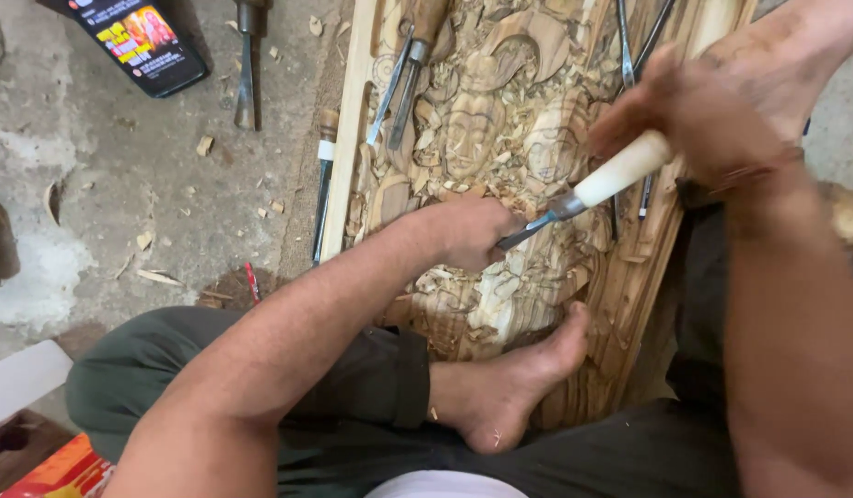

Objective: The person carves a wooden relief panel using chisels and a mallet. They repeatedly strike the chisel to remove wood shavings and refine the carved details of a figure on the panel.

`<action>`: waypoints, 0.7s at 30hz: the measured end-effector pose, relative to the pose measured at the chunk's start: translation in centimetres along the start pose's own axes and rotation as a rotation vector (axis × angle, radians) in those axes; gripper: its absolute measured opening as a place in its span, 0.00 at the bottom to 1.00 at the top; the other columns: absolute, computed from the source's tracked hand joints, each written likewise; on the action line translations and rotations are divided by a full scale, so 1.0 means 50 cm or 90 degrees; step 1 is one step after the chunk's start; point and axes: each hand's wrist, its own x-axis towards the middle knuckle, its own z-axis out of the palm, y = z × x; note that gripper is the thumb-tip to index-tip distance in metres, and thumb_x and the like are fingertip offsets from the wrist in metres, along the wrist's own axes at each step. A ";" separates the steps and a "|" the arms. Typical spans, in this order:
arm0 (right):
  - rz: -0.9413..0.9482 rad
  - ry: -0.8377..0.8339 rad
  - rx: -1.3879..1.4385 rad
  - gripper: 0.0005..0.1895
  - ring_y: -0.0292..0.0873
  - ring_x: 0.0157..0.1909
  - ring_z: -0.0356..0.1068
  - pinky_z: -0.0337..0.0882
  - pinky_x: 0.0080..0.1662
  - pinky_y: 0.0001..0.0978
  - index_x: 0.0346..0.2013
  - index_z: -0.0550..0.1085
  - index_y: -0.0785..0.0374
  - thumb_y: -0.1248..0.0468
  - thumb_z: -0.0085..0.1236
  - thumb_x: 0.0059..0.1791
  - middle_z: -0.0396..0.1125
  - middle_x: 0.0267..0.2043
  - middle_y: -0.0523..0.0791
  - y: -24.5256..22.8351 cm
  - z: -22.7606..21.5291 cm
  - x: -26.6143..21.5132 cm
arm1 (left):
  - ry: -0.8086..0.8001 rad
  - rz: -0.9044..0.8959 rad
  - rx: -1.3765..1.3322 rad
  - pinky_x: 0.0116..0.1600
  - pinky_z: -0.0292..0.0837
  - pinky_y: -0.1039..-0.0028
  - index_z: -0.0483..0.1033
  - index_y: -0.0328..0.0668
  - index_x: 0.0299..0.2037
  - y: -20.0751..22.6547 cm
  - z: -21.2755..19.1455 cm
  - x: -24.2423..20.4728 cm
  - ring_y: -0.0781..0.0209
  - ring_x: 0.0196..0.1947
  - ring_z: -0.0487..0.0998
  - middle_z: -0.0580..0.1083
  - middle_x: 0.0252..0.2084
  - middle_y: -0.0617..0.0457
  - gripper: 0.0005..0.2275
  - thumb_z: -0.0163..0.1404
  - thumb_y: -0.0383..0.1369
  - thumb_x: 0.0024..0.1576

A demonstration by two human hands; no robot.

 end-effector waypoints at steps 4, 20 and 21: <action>0.015 -0.030 -0.023 0.29 0.42 0.40 0.73 0.74 0.46 0.36 0.43 0.76 0.67 0.43 0.39 0.61 0.73 0.39 0.48 0.012 -0.005 0.009 | -0.030 -0.053 -0.003 0.48 0.73 0.52 0.76 0.45 0.46 0.010 0.001 -0.005 0.45 0.42 0.80 0.78 0.37 0.46 0.13 0.55 0.29 0.51; 0.072 -0.125 -0.065 0.41 0.46 0.38 0.75 0.75 0.46 0.41 0.39 0.77 0.69 0.35 0.30 0.61 0.74 0.38 0.51 0.129 0.003 0.002 | -0.006 0.018 0.051 0.48 0.75 0.56 0.77 0.40 0.42 -0.003 0.014 0.004 0.43 0.42 0.80 0.78 0.37 0.43 0.11 0.54 0.26 0.48; 0.084 -0.131 -0.063 0.42 0.46 0.38 0.75 0.75 0.46 0.41 0.39 0.77 0.69 0.35 0.29 0.61 0.74 0.37 0.52 0.143 -0.010 -0.007 | 0.001 0.034 0.043 0.47 0.74 0.55 0.77 0.40 0.41 -0.006 0.017 0.008 0.42 0.40 0.80 0.78 0.36 0.43 0.11 0.54 0.26 0.47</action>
